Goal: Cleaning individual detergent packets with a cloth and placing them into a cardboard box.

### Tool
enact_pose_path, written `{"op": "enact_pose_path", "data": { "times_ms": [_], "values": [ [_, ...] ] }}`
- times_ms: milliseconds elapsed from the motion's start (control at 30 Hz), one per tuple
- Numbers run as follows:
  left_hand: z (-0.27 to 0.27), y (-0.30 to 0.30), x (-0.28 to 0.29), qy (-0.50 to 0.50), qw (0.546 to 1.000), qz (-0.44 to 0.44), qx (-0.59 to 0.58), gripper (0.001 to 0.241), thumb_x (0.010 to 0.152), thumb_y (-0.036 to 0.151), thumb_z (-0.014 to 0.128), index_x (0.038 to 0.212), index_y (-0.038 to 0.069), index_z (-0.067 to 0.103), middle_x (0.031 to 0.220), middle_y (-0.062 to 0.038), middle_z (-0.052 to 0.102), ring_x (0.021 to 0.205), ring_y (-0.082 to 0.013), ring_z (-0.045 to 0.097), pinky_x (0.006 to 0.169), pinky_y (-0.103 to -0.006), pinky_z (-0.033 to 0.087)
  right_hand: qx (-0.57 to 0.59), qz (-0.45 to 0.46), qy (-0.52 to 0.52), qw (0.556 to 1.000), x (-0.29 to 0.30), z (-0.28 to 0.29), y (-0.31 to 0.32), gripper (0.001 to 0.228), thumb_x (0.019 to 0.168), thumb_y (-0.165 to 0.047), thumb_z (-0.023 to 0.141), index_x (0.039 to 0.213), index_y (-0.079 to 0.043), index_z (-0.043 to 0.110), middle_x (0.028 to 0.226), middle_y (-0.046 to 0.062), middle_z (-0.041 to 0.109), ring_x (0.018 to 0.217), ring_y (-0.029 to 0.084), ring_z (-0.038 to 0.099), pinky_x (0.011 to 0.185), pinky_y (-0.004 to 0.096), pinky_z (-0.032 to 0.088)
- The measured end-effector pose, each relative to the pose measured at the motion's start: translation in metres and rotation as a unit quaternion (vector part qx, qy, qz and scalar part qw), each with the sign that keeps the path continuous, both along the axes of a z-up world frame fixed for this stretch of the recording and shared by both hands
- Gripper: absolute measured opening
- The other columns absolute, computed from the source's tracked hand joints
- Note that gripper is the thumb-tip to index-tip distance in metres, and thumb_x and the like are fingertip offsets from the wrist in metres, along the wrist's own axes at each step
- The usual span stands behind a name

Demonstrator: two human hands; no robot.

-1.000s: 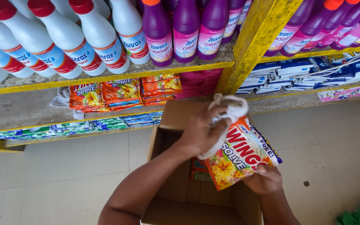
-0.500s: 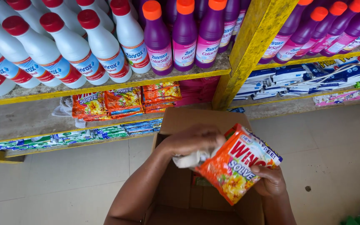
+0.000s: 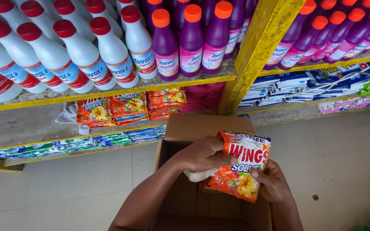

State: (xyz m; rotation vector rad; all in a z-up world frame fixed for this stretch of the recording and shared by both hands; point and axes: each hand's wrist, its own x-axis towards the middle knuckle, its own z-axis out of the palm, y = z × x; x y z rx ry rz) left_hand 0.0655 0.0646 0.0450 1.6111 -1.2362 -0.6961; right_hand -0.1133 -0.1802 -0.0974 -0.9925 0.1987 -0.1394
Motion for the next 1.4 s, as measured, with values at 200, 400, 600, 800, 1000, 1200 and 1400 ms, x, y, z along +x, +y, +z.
{"op": "enact_pose_path", "data": {
  "times_ms": [200,400,600,800,1000,1200,1400],
  "values": [
    [0.005,0.005,0.003,-0.101,0.98,0.027,0.167,0.047,0.093,0.044,0.063,0.081,-0.001,0.071,0.07,-0.012,0.066,0.054,-0.0278,0.056,0.058,-0.0419,0.046,-0.152,-0.058,0.007,0.987,0.022,0.024,0.011,0.02,0.085,0.012,0.071,0.103,0.006,0.07,0.094,0.017,0.078,0.076,0.02,0.071,0.072,0.035,0.059],
    [-0.002,0.011,0.017,-0.065,0.992,0.023,0.103,0.041,0.091,0.042,0.065,0.097,0.003,0.076,0.088,-0.01,0.075,0.064,-0.0238,0.065,0.066,-0.0373,0.049,-0.174,-0.058,-0.014,0.983,0.027,0.03,0.017,0.02,0.083,0.012,0.073,0.101,0.005,0.073,0.093,0.015,0.079,0.075,0.017,0.07,0.07,0.031,0.057],
    [0.001,0.008,0.026,0.018,0.991,0.012,0.134,0.048,0.09,0.048,0.064,0.096,0.001,0.075,0.077,-0.008,0.071,0.062,-0.018,0.059,0.063,-0.0345,0.049,-0.11,-0.032,-0.049,0.992,0.03,0.032,0.016,0.026,0.078,0.014,0.074,0.101,0.002,0.075,0.098,0.017,0.08,0.079,0.022,0.075,0.074,0.037,0.061],
    [0.007,0.014,0.015,0.002,0.998,-0.023,0.052,0.04,0.095,0.042,0.062,0.09,0.003,0.07,0.067,-0.003,0.062,0.055,-0.0161,0.05,0.057,-0.0326,0.047,-0.19,-0.046,0.018,0.98,0.036,0.023,0.016,0.016,0.085,0.012,0.071,0.099,0.005,0.073,0.088,0.014,0.078,0.072,0.016,0.068,0.066,0.03,0.056],
    [-0.008,0.0,0.041,-0.016,0.986,0.149,0.077,0.037,0.085,0.04,0.076,0.094,0.004,0.073,0.078,-0.005,0.069,0.061,-0.0161,0.058,0.059,-0.0318,0.047,0.004,-0.055,-0.071,0.996,0.035,0.0,-0.002,0.026,0.112,-0.02,0.052,0.115,0.003,0.062,0.092,0.013,0.071,0.074,0.017,0.068,0.071,0.032,0.057],
    [0.003,-0.009,0.034,0.116,0.987,0.075,-0.082,0.028,0.097,0.024,0.071,0.078,0.005,0.062,0.068,0.003,0.053,0.06,-0.0079,0.044,0.055,-0.0266,0.04,-0.144,-0.089,-0.005,0.986,0.036,0.011,-0.001,0.028,0.11,-0.016,0.052,0.113,0.008,0.068,0.108,0.017,0.074,0.089,0.018,0.064,0.084,0.035,0.051],
    [0.002,-0.015,0.037,0.081,0.993,0.085,-0.026,0.03,0.094,0.025,0.072,0.076,0.003,0.063,0.069,-0.001,0.055,0.06,-0.0108,0.046,0.057,-0.029,0.042,-0.028,-0.071,-0.094,0.993,0.031,0.006,-0.004,0.029,0.109,-0.018,0.057,0.119,0.008,0.062,0.115,0.022,0.073,0.091,0.022,0.072,0.08,0.037,0.059]
  ]
}}
